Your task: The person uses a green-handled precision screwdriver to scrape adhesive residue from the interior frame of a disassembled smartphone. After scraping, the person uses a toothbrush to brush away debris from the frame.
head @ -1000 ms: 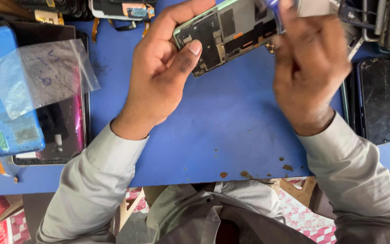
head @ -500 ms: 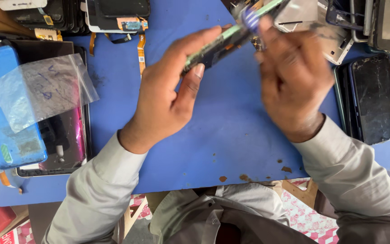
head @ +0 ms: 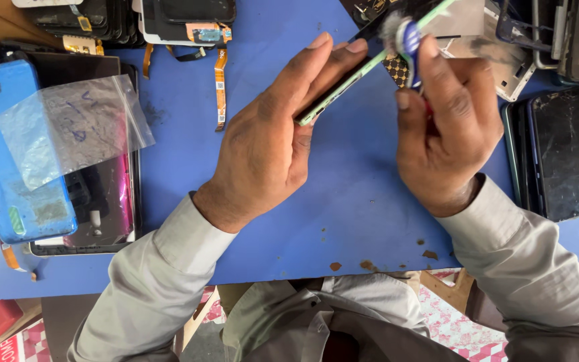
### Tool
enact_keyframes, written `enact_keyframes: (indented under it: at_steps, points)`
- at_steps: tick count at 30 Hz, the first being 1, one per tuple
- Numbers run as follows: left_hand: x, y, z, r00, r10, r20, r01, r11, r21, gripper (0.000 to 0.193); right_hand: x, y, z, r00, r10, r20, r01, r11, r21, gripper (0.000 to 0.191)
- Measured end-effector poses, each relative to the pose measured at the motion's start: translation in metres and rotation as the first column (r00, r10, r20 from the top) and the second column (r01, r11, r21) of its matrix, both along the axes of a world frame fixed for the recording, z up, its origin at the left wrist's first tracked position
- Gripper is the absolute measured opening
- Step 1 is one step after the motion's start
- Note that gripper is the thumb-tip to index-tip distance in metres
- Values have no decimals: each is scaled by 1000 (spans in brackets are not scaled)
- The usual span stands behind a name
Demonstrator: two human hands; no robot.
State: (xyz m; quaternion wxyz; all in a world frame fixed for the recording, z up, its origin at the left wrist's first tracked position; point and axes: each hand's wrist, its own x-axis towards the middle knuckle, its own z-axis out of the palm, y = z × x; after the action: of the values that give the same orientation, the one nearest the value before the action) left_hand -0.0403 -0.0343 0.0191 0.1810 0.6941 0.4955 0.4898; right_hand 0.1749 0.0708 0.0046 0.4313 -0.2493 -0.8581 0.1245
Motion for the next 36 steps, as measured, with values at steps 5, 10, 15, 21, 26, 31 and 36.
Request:
enact_keyframes:
  at_steps: [5, 10, 15, 21, 26, 31, 36]
  points:
    - [-1, -1, -3, 999, 34, 17, -34, 999, -6, 61, -7, -17, -3, 996, 77, 35, -76, 996, -38, 47]
    - [-2, -2, -6, 999, 35, 27, -36, 999, 8, 59, -7, -10, 2, 998, -48, 49, 51, 996, -67, 48]
    - [-2, -1, -4, 998, 54, 26, -54, 998, 11, 60, -9, -20, 2, 987, 135, 85, -132, 991, -36, 52]
    - [-2, -1, -4, 998, 45, 35, -45, 999, 3, 56, -7, -7, 6, 997, 9, 72, -5, 998, -55, 55]
    - [-3, -2, -2, 998, 55, 28, -55, 998, 11, 54, -9, -12, 1, 995, 84, 55, -81, 995, -52, 56]
    - [-3, -2, 0, 994, 42, 100, -41, 999, -17, 48, -6, -13, 0, 992, 102, 70, -101, 995, -17, 53]
    - [-1, -1, 3, 979, 51, 197, -53, 999, 3, 39, -2, 13, 5, 997, -63, 53, 64, 998, -14, 46]
